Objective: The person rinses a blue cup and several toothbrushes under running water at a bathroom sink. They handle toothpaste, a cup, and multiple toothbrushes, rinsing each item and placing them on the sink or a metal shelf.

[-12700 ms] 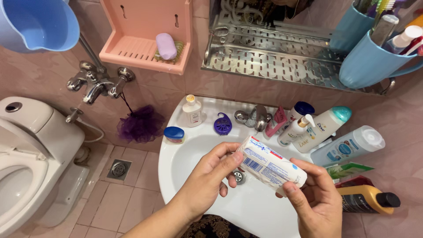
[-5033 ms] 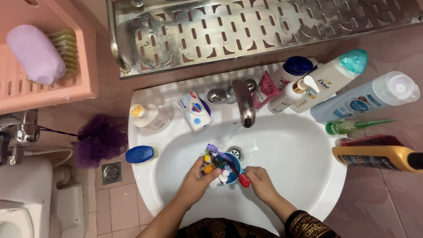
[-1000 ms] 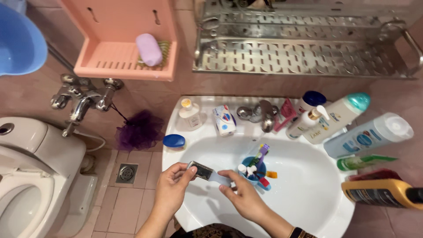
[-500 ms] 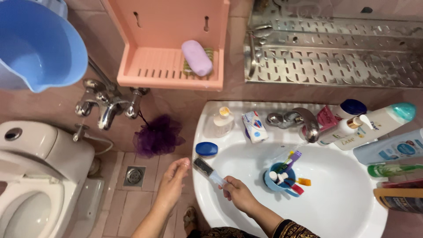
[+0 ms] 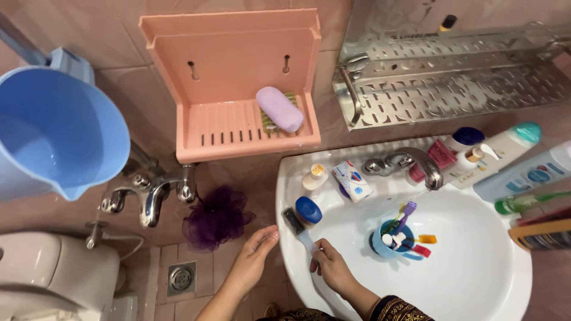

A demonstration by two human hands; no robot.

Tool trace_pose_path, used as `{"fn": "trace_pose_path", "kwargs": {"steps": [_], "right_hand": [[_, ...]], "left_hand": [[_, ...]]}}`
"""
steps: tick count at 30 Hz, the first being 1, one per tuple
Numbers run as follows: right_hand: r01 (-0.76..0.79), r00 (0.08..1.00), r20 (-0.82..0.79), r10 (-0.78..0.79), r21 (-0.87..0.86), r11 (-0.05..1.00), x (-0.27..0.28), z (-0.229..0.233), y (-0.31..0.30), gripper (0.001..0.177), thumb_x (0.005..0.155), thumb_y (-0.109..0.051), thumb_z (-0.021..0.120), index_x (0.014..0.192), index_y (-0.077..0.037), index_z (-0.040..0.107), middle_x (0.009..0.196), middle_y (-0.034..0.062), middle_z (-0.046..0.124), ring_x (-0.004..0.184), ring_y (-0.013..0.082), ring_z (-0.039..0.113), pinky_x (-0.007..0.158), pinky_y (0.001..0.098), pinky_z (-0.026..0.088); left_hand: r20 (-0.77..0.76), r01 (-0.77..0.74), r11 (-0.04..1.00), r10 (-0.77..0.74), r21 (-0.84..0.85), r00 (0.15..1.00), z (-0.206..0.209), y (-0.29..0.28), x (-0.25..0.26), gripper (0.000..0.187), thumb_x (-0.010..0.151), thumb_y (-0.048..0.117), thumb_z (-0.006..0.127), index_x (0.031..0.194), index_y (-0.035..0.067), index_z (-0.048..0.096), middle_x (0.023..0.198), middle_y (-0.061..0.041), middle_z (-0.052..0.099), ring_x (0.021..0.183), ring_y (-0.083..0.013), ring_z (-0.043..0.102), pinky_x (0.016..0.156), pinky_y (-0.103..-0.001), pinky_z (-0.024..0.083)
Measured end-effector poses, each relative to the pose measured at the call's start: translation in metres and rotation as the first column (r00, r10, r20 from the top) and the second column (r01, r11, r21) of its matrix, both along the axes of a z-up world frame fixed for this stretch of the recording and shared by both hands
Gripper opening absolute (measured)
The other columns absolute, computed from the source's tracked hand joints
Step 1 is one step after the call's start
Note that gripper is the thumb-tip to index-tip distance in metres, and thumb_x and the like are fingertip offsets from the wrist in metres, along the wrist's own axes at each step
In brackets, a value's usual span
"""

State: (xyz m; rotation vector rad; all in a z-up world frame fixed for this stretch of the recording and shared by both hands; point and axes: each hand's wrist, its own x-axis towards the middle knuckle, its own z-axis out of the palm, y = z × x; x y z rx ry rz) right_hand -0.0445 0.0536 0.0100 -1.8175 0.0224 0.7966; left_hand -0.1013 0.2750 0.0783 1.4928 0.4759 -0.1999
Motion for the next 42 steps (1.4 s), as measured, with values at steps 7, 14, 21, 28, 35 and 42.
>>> {"fn": "trace_pose_path", "kwargs": {"steps": [7,14,21,28,35,42], "right_hand": [[0.016,0.996,0.092,0.0,-0.172,0.985,0.005,0.029,0.016,0.028,0.101,-0.034,0.051,0.106,-0.007,0.057,0.058,0.0046,0.06,0.051,0.0174,0.058,0.057,0.0352,0.048],[0.061,0.996,0.063,-0.059,-0.028,0.998,0.018,0.034,0.029,0.04,0.095,-0.03,0.065,0.127,-0.009,0.053,0.084,0.0079,0.066,0.073,0.0139,0.06,0.068,0.032,0.05],[-0.112,0.965,0.226,0.131,-0.094,0.989,0.015,0.033,0.008,0.056,0.092,-0.028,0.067,0.144,-0.016,0.049,0.097,0.0065,0.064,0.072,0.016,0.055,0.071,0.03,0.052],[0.175,0.939,0.314,-0.142,-0.08,0.981,0.032,0.008,-0.04,0.033,0.094,-0.026,0.065,0.121,-0.009,0.069,0.091,0.0081,0.069,0.076,0.0148,0.061,0.068,0.0298,0.05],[0.591,0.802,-0.039,-0.596,0.19,0.783,0.066,0.015,-0.122,0.033,0.103,-0.029,0.047,0.114,-0.006,0.068,0.092,0.005,0.068,0.077,0.0169,0.062,0.07,0.0322,0.049],[0.593,0.796,0.045,-0.604,0.146,0.792,0.103,0.029,-0.17,0.032,0.102,-0.031,0.05,0.105,-0.007,0.071,0.092,0.003,0.069,0.078,0.0129,0.061,0.071,0.0298,0.047]], "left_hand": [[-0.024,0.071,0.997,-0.072,-0.037,0.997,0.002,0.01,0.009,0.054,0.094,0.042,0.059,0.137,0.01,0.062,0.138,-0.006,0.068,0.136,-0.0158,0.056,0.113,-0.031,0.038],[-0.06,0.093,0.995,-0.095,-0.032,0.994,0.007,0.015,0.003,0.057,0.094,0.045,0.059,0.14,0.011,0.061,0.138,-0.007,0.068,0.136,-0.0174,0.056,0.113,-0.033,0.039],[-0.128,0.061,0.998,-0.059,0.013,0.99,0.012,0.022,-0.012,0.057,0.092,0.048,0.057,0.141,0.019,0.06,0.14,-0.005,0.066,0.134,-0.0208,0.056,0.108,-0.039,0.043],[-0.098,0.08,0.996,-0.076,0.038,0.992,0.017,0.017,-0.012,0.057,0.092,0.052,0.056,0.141,0.022,0.06,0.143,-0.002,0.064,0.137,-0.0191,0.055,0.108,-0.043,0.044],[-0.056,0.141,0.99,-0.142,-0.01,0.988,0.02,-0.003,-0.002,0.056,0.092,0.05,0.055,0.14,0.021,0.062,0.14,-0.002,0.067,0.136,-0.0189,0.056,0.108,-0.043,0.043],[-0.098,0.192,0.981,-0.192,-0.013,0.976,0.018,-0.025,0.007,0.055,0.094,0.049,0.054,0.139,0.02,0.062,0.136,-0.003,0.071,0.133,-0.0195,0.058,0.108,-0.041,0.044]]}}
